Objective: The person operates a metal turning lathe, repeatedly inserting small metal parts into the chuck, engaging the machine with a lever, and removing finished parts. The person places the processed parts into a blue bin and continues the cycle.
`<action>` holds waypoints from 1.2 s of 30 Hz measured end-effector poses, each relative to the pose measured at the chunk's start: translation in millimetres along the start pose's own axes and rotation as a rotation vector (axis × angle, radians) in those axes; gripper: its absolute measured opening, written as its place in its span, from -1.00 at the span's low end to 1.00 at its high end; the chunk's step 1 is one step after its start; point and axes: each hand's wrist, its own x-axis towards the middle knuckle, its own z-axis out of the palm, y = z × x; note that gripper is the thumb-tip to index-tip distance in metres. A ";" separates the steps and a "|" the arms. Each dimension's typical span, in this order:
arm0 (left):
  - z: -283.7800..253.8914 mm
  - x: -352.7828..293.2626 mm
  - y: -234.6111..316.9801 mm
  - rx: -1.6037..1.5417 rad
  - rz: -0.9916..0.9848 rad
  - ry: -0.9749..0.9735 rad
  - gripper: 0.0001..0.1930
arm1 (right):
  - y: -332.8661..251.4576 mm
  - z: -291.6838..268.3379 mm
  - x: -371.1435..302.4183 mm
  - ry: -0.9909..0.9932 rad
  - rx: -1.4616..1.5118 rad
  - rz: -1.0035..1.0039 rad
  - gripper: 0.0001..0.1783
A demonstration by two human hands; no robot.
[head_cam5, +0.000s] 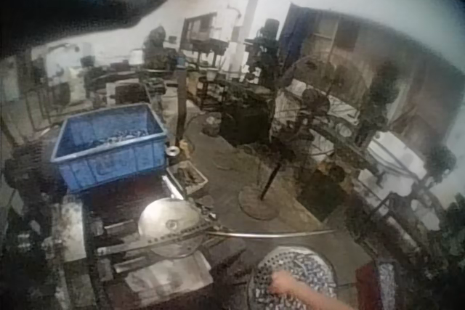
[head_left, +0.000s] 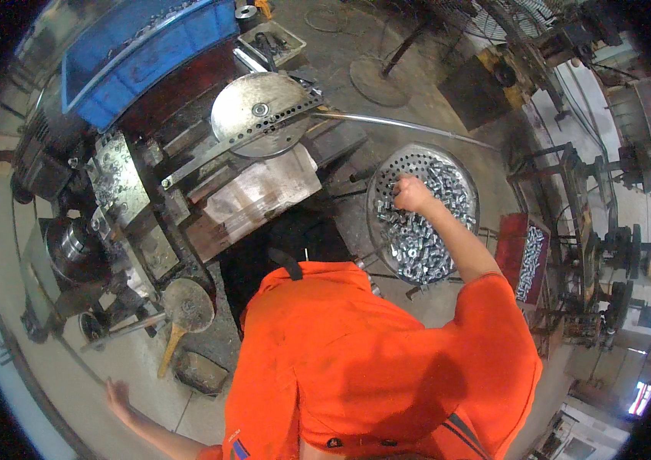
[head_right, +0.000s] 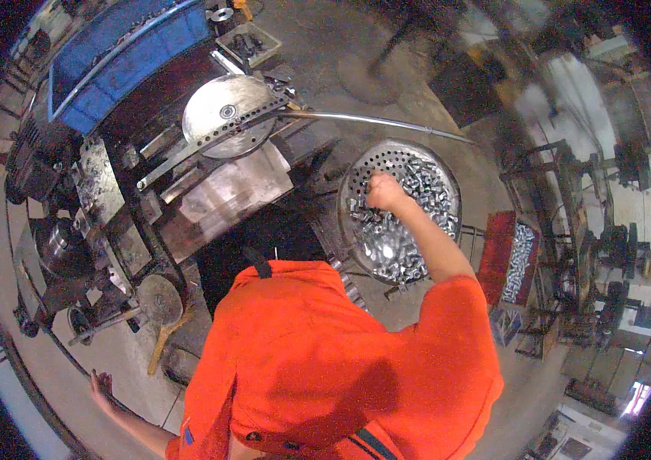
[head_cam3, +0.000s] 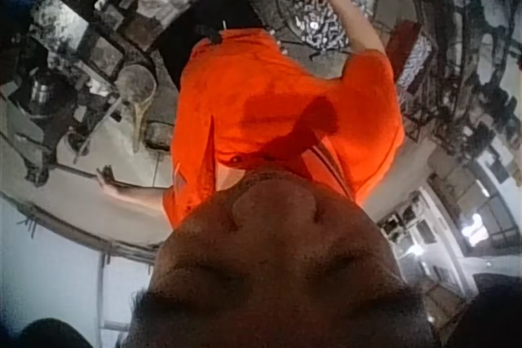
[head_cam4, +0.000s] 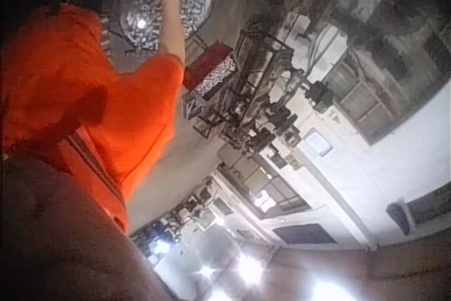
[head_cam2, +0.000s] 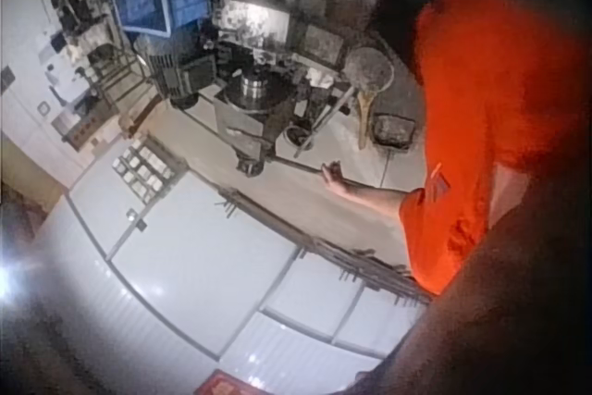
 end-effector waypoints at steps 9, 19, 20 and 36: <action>21.1 -14.0 13.4 0.022 0.037 -0.011 -0.48 | 30.9 32.9 13.3 0.191 0.066 0.171 -0.83; 22.6 -23.9 16.9 0.039 0.057 -0.044 -0.47 | 15.0 19.4 17.6 0.221 0.007 0.184 -0.85; 18.2 -24.1 15.8 0.044 0.045 -0.059 -0.46 | 16.7 21.1 18.5 0.212 0.008 0.187 -0.85; 11.9 -2.9 3.0 0.047 -0.047 -0.097 -0.52 | -35.7 -37.0 -7.1 0.308 0.295 -0.054 -0.73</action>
